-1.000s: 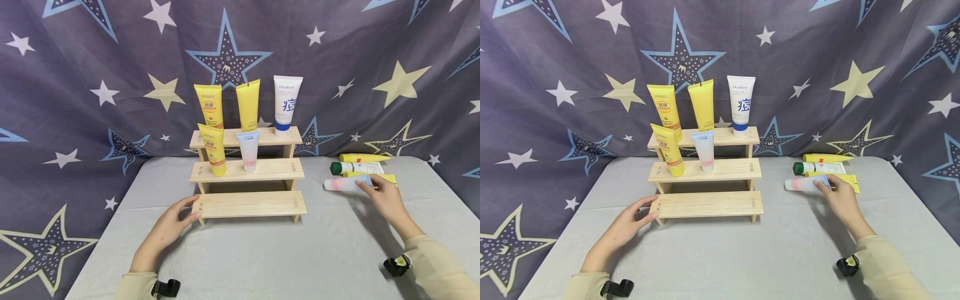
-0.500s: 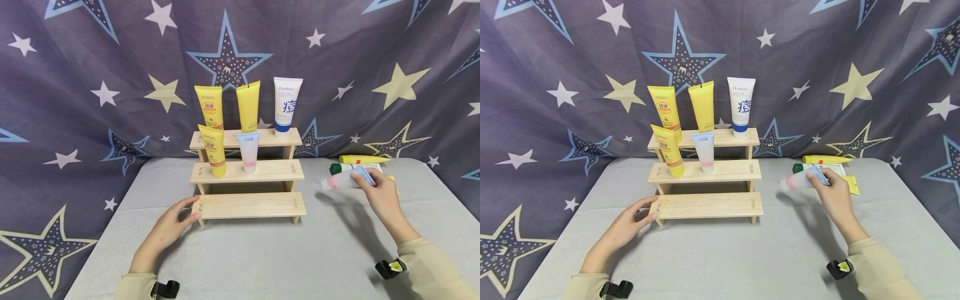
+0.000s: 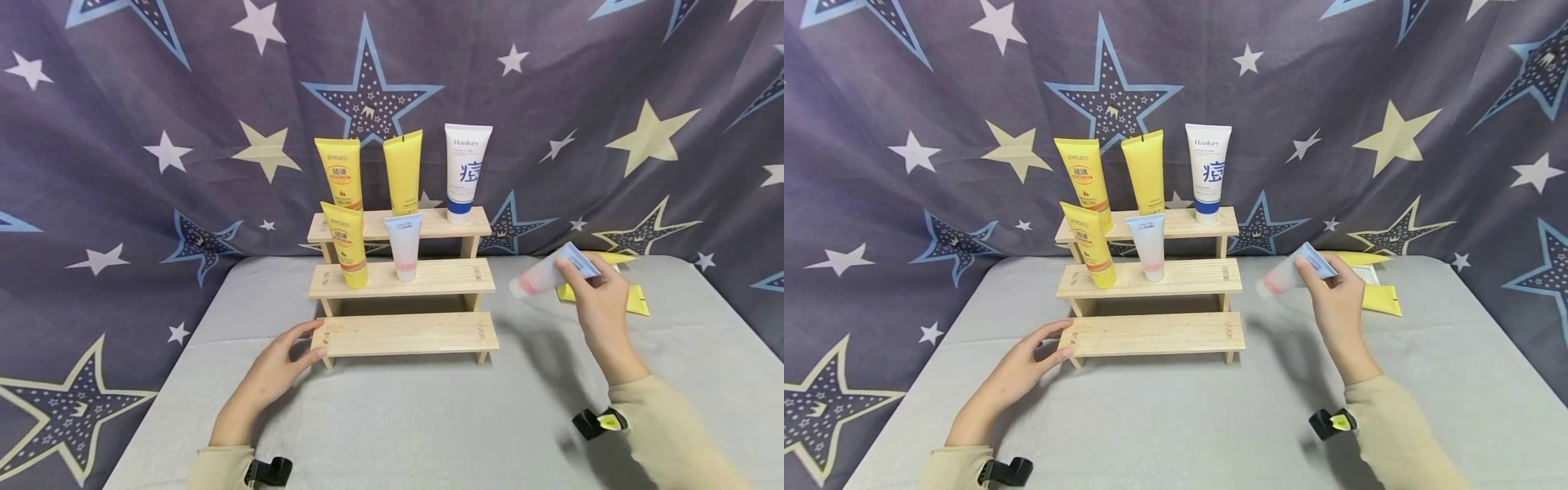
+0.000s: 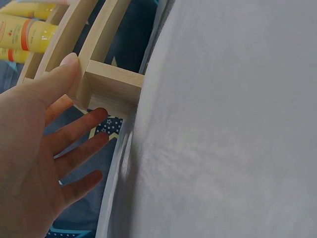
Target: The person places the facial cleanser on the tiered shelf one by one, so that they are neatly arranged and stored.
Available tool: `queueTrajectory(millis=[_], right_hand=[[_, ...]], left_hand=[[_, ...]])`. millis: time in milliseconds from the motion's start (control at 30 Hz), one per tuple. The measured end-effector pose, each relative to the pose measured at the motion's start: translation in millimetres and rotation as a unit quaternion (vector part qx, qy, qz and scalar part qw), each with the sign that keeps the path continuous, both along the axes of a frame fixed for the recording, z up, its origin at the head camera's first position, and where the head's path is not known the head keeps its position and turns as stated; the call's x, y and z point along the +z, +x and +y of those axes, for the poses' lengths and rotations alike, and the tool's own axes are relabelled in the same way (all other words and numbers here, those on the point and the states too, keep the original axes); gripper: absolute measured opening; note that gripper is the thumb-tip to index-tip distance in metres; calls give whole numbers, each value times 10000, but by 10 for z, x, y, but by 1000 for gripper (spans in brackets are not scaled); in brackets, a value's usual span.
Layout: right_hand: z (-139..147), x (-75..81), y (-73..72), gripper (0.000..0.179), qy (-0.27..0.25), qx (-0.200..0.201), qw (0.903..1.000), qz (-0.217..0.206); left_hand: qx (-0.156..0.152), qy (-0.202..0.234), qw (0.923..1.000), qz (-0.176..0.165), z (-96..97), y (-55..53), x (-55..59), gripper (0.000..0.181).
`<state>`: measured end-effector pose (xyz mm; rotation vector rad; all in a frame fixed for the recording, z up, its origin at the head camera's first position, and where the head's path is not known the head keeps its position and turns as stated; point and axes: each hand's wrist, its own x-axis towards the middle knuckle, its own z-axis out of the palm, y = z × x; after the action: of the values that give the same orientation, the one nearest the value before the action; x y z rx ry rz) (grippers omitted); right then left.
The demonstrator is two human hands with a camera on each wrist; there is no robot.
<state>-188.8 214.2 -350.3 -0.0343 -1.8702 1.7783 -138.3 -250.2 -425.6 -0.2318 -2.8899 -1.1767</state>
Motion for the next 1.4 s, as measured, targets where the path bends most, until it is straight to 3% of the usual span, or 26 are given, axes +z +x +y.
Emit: queueTrajectory(millis=[133,333,400,700,1133,1400], right_hand=[[-170,82,-54,9,-333,138,9987,347],[-388,149,-151,1,-435,369,9966,593],[-450,157,-185,6,-421,441,9960,658],[-679,174,-310,5,-339,599,9969,388],[-874,206,-436,27,150,746,9967,267],[-894,220,-499,30,922,815,9923,131]], left_hand=[[0,15,10000,-18,-8,6,4,62],[-13,17,10000,6,-24,7,-2,62],[-6,2,10000,0,-26,4,-5,62],[-14,-8,10000,-13,-18,-1,-15,62],[-35,12,10000,46,-9,-4,-12,61],[-13,31,10000,-4,-5,-4,-10,60]])
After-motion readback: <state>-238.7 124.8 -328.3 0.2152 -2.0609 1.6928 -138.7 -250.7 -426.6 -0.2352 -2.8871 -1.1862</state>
